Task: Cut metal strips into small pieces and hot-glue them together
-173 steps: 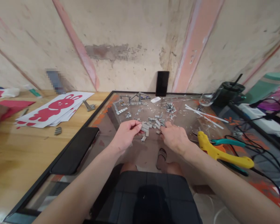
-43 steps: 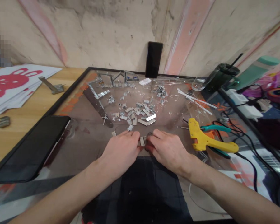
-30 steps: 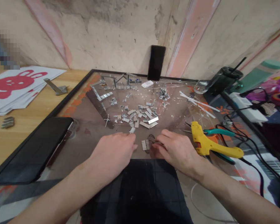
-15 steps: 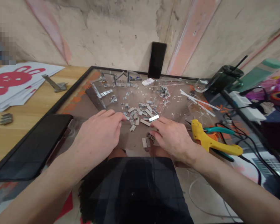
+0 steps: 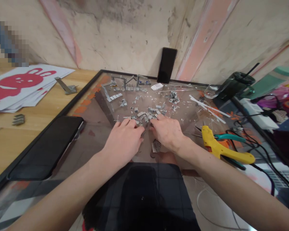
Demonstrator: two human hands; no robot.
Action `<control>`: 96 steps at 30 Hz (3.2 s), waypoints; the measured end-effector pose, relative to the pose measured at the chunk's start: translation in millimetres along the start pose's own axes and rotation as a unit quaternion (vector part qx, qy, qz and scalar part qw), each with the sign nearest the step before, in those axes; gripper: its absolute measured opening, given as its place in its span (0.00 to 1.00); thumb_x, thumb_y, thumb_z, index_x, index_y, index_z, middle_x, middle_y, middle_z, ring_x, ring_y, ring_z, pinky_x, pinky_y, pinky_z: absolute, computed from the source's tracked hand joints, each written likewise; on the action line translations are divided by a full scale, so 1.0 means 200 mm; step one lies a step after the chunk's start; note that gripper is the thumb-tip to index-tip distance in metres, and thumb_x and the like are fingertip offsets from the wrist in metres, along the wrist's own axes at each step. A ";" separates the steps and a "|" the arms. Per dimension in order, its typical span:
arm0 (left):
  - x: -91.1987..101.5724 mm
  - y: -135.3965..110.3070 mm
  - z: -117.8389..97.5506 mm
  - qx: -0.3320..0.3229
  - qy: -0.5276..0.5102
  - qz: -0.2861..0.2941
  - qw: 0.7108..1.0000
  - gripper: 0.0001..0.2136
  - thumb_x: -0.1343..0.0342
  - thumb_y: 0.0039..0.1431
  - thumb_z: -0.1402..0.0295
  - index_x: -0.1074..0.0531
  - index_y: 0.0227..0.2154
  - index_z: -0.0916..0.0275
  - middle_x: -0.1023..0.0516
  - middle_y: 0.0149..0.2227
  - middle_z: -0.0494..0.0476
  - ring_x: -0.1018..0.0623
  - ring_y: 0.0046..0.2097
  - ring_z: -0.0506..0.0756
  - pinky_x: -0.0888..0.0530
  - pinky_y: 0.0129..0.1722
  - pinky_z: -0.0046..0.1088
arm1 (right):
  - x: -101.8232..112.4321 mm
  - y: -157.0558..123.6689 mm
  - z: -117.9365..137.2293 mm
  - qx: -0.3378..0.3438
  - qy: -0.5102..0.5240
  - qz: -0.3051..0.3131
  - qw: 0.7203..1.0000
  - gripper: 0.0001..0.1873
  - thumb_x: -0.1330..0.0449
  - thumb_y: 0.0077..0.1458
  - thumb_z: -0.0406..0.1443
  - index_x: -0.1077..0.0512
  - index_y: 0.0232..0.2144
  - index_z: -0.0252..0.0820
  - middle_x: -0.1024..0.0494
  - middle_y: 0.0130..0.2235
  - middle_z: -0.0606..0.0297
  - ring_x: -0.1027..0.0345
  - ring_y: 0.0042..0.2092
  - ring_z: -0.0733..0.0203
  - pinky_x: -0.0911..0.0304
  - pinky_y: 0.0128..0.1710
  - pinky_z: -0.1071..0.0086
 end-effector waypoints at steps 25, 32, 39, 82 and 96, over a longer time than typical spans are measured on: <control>-0.05 0.06 0.03 0.071 -0.273 -0.014 0.959 0.12 0.58 0.58 0.70 0.30 0.38 0.61 0.23 0.36 0.55 0.25 0.38 0.55 0.32 0.36 0.32 | -0.02 -0.27 -0.02 0.080 0.086 0.041 0.992 0.10 0.43 0.53 0.39 0.28 0.37 0.42 0.28 0.36 0.62 0.32 0.38 0.58 0.39 0.31 0.69; -0.05 0.05 0.05 0.094 -0.369 0.003 0.925 0.11 0.56 0.56 0.69 0.30 0.38 0.61 0.23 0.33 0.53 0.25 0.36 0.53 0.31 0.36 0.30 | -0.03 -0.27 -0.04 0.059 0.103 0.033 0.992 0.10 0.45 0.55 0.37 0.29 0.39 0.41 0.28 0.38 0.61 0.32 0.39 0.58 0.38 0.33 0.68; -0.03 0.04 0.04 0.088 -0.306 -0.002 0.948 0.11 0.55 0.55 0.70 0.29 0.37 0.61 0.23 0.34 0.53 0.25 0.36 0.54 0.30 0.36 0.31 | 0.00 -0.26 -0.05 0.044 0.077 0.036 0.995 0.11 0.47 0.54 0.36 0.30 0.39 0.40 0.27 0.38 0.60 0.32 0.39 0.57 0.39 0.31 0.68; 0.04 -0.03 -0.09 -0.006 -0.337 -0.067 0.939 0.04 0.43 0.52 0.67 0.30 0.31 0.60 0.28 0.31 0.49 0.28 0.35 0.52 0.32 0.35 0.28 | -0.03 -0.24 -0.12 -0.081 0.484 0.072 0.868 0.10 0.45 0.50 0.35 0.27 0.35 0.39 0.27 0.27 0.67 0.37 0.27 0.66 0.44 0.28 0.72; -0.01 -0.04 -0.19 -0.082 -0.117 0.029 0.989 0.07 0.44 0.53 0.65 0.31 0.31 0.63 0.25 0.31 0.55 0.26 0.36 0.58 0.31 0.36 0.35 | -0.04 -0.13 -0.18 -0.058 0.028 0.018 0.998 0.13 0.49 0.57 0.41 0.28 0.39 0.45 0.24 0.37 0.60 0.29 0.34 0.57 0.41 0.27 0.69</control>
Point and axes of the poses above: each hand's wrist, its own y-axis towards the middle knuckle, its own x-axis out of the back of the hand, z = x × y, the point moved 3 cm from there along y, towards the middle knuckle
